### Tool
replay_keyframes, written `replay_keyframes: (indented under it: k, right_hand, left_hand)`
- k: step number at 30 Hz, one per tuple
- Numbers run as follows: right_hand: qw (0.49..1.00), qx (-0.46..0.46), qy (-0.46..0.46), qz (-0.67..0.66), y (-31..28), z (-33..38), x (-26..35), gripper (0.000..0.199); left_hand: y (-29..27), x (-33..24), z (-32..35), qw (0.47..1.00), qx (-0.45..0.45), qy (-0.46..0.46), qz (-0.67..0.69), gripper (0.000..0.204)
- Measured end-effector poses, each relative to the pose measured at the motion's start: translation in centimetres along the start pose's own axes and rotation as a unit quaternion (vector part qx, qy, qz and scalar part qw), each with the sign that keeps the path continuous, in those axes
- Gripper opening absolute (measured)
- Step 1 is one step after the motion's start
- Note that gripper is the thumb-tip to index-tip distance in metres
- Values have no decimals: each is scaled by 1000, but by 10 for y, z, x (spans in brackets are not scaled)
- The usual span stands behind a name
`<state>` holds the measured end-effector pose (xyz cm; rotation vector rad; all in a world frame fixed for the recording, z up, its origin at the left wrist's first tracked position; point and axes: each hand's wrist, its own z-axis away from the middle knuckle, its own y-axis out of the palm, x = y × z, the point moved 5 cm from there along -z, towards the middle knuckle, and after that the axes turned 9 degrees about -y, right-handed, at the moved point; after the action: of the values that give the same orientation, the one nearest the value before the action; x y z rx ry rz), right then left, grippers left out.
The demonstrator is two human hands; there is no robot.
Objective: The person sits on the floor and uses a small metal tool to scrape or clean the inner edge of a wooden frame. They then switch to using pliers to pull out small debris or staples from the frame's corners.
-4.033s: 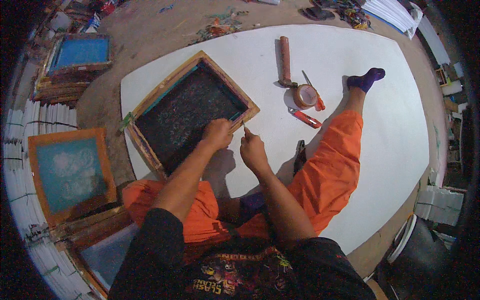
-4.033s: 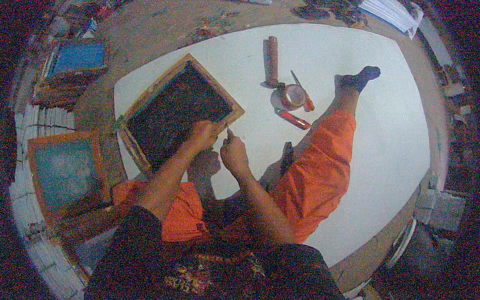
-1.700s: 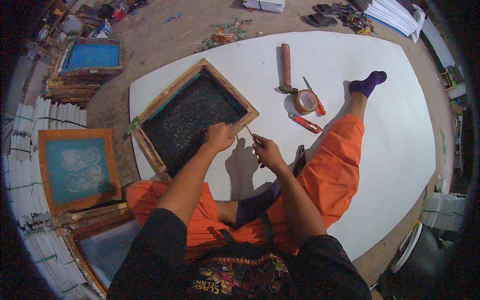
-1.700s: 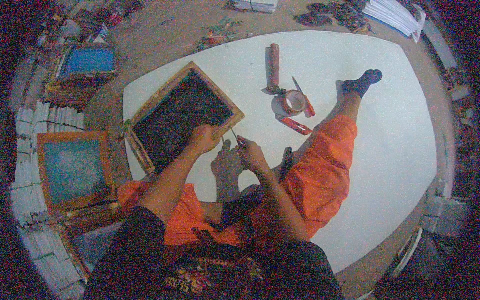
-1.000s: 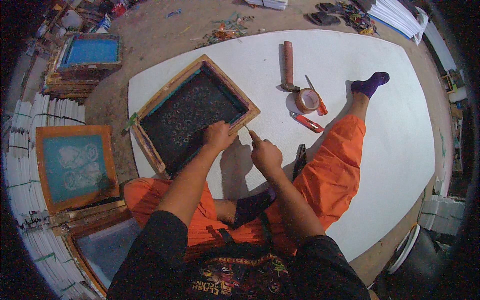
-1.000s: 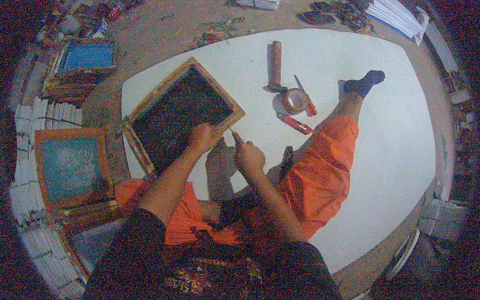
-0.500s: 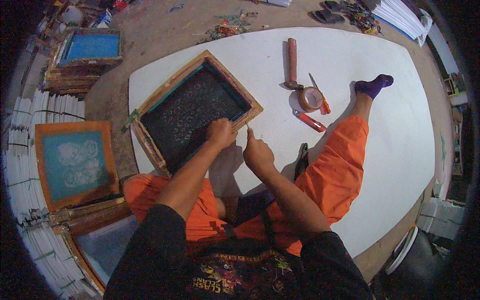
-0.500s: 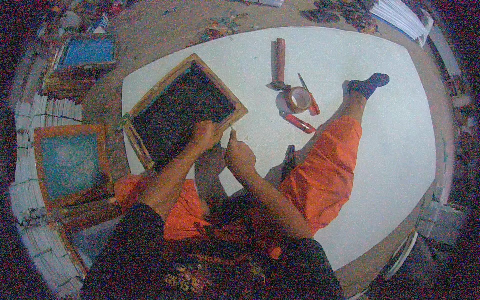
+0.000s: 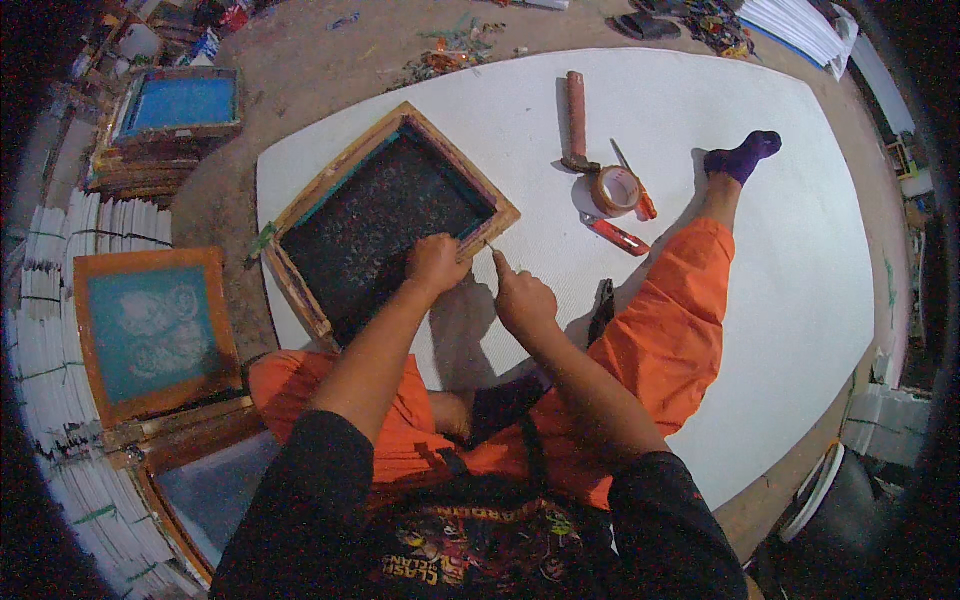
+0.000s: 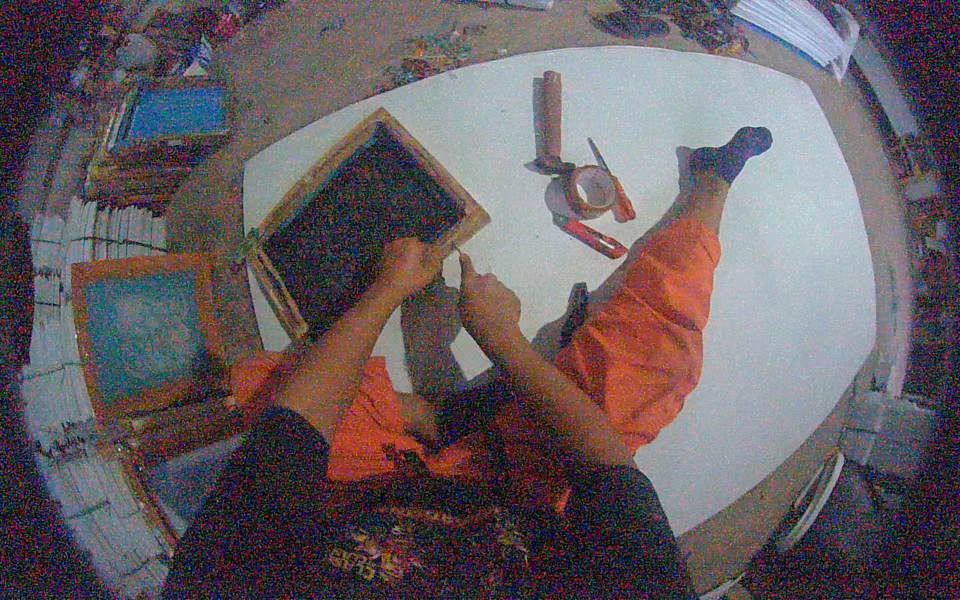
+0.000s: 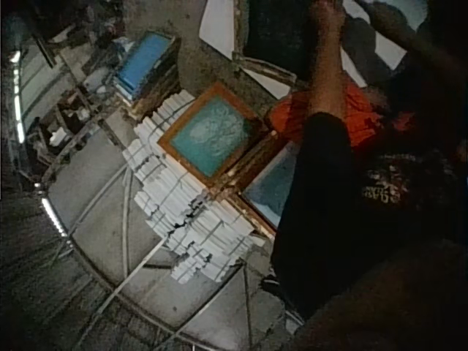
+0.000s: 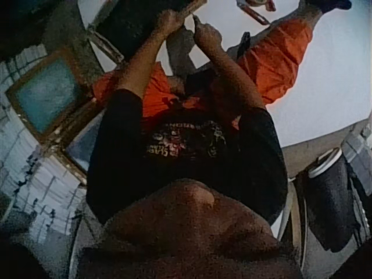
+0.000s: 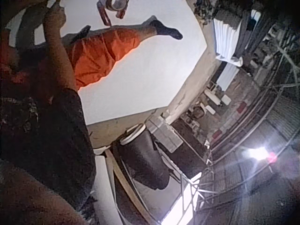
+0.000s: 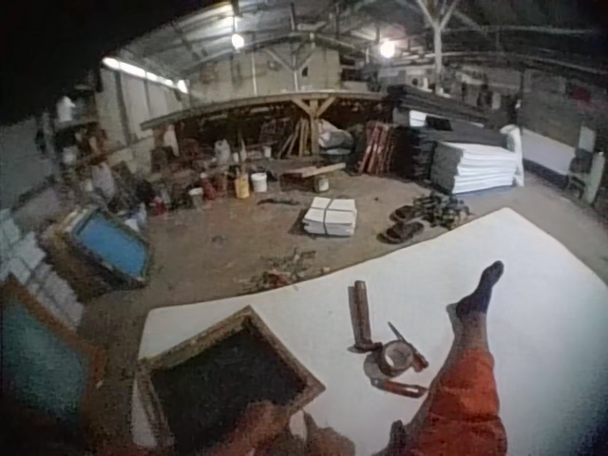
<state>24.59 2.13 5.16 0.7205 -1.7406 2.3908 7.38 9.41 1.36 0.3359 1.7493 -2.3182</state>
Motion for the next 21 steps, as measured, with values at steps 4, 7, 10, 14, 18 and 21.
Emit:
replay_keyframes:
  k: [4, 7, 10, 14, 18, 21]
  right_hand:
    - [1000, -7, -1, -2, -1, 5, -1, 65]
    - [1000, 5, 4, 6, 1, 4, -4, 64]
    - [998, 52, 15, 16, -3, 6, -4, 63]
    - [1000, 17, -7, 16, -3, 4, -1, 64]
    - [999, 11, 6, 50, 0, -2, 10, 66]
    - [997, 74, 0, -28, -6, -8, 9, 62]
  left_hand:
    - [4, 5, 0, 1000, -1, 7, -9, 34]
    - [1, 3, 1, 1000, 12, -8, -14, 35]
    - [-3, -1, 4, 999, 31, -18, 1, 36]
    - [2, 3, 3, 1000, 13, 1, 11, 33]
    - [8, 3, -1, 1000, 13, -24, 11, 32]
    - [6, 5, 1, 999, 8, -34, 15, 32]
